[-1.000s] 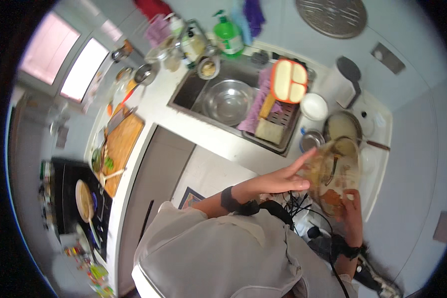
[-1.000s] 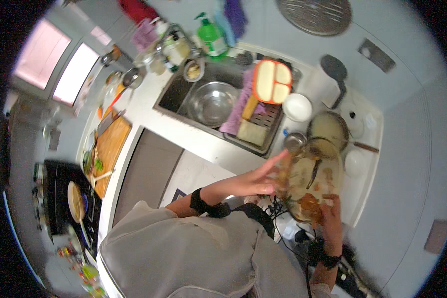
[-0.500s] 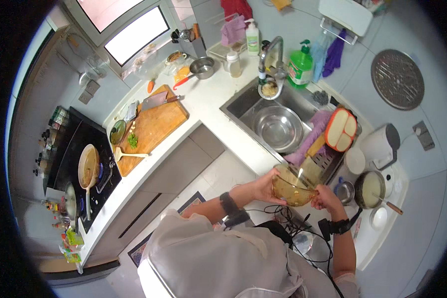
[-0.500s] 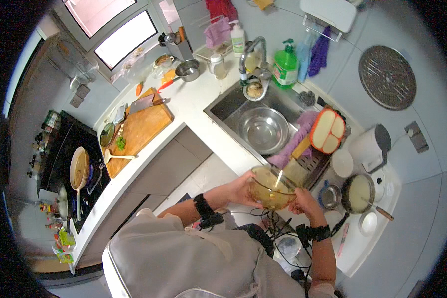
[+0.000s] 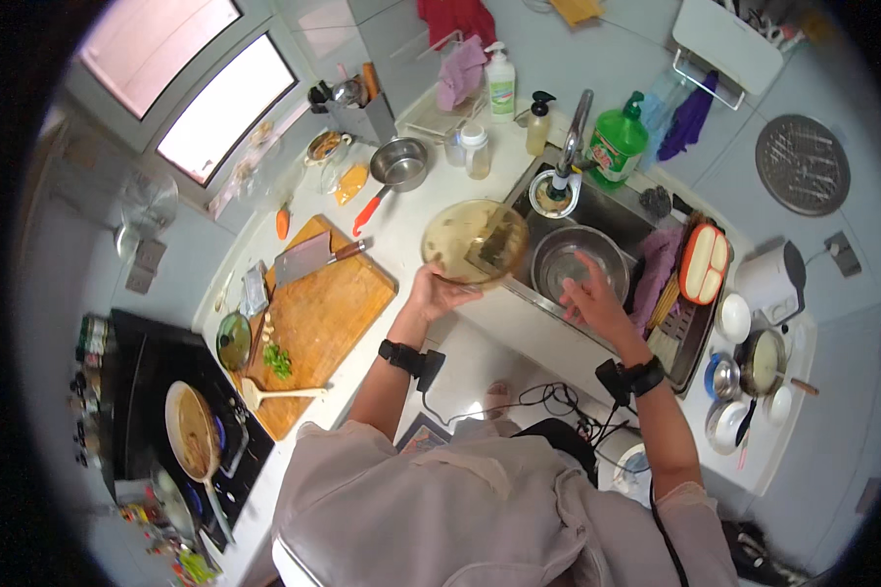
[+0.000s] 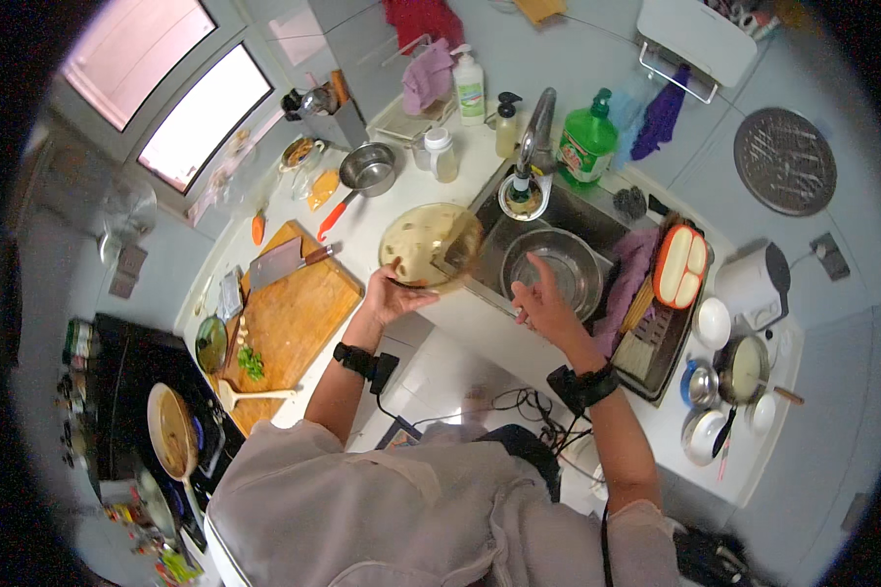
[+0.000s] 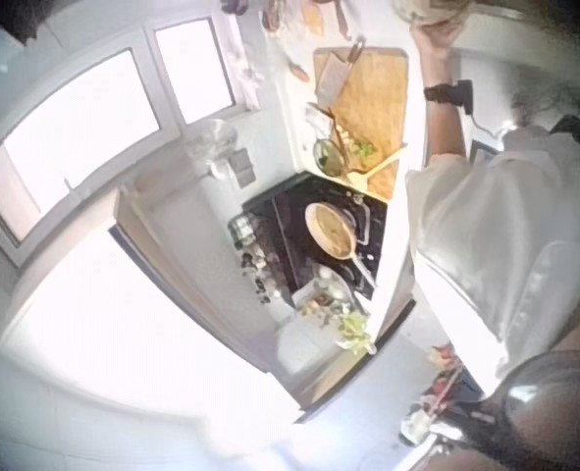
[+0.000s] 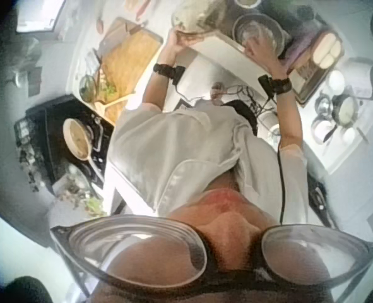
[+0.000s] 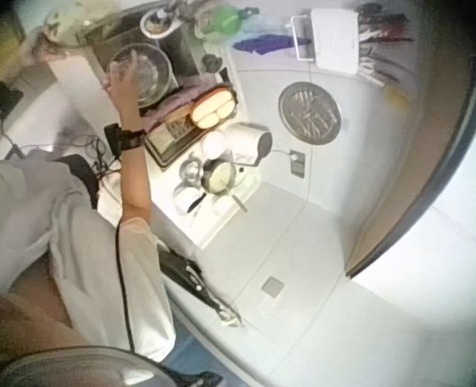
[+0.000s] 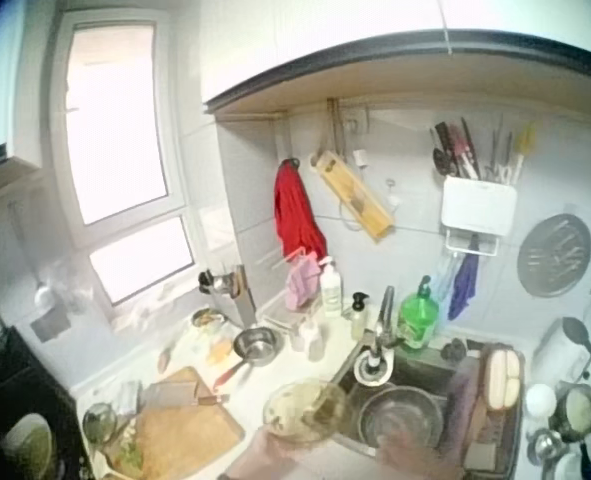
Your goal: The person organizes bowls into a rack, serves liquid from a pot into multiple small bowls using a ladle, and then washes the pot in the sink by hand.
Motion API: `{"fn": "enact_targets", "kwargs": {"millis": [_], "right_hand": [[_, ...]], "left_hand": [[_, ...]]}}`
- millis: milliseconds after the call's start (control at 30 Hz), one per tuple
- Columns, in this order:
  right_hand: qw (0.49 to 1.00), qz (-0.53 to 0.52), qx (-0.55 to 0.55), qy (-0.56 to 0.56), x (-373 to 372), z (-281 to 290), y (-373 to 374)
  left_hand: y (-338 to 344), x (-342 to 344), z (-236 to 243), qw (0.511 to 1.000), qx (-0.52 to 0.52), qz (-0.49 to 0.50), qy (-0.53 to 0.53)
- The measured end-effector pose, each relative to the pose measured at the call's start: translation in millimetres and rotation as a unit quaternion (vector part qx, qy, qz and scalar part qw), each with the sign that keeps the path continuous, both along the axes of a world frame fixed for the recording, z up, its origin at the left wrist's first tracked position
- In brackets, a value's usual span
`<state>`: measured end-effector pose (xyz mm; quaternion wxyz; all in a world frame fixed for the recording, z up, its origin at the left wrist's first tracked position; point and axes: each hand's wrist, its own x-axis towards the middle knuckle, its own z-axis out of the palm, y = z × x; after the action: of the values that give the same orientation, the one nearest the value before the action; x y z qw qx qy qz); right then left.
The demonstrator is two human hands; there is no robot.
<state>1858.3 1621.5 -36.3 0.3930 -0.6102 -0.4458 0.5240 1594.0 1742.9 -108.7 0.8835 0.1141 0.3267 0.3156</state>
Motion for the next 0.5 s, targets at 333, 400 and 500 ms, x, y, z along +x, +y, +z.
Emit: {"fn": "enact_targets", "kwargs": {"millis": [333,400,500], "right_hand": [[0.996,-0.049,0.049,-0.064,19.7,-1.0,-21.0],[0.992,-0.101,0.042,-0.063,29.2,6.7,-40.0],[0.967,-0.096,0.118,-0.205,54.0,20.6,-85.0]], "left_hand": [[87.3,-41.8,-80.5,0.975,0.096,0.151,0.129],[94.5,-49.9,-101.6,0.974,0.084,0.179,0.106],[92.8,-53.7,-107.8,0.973,0.058,0.215,0.054]]}}
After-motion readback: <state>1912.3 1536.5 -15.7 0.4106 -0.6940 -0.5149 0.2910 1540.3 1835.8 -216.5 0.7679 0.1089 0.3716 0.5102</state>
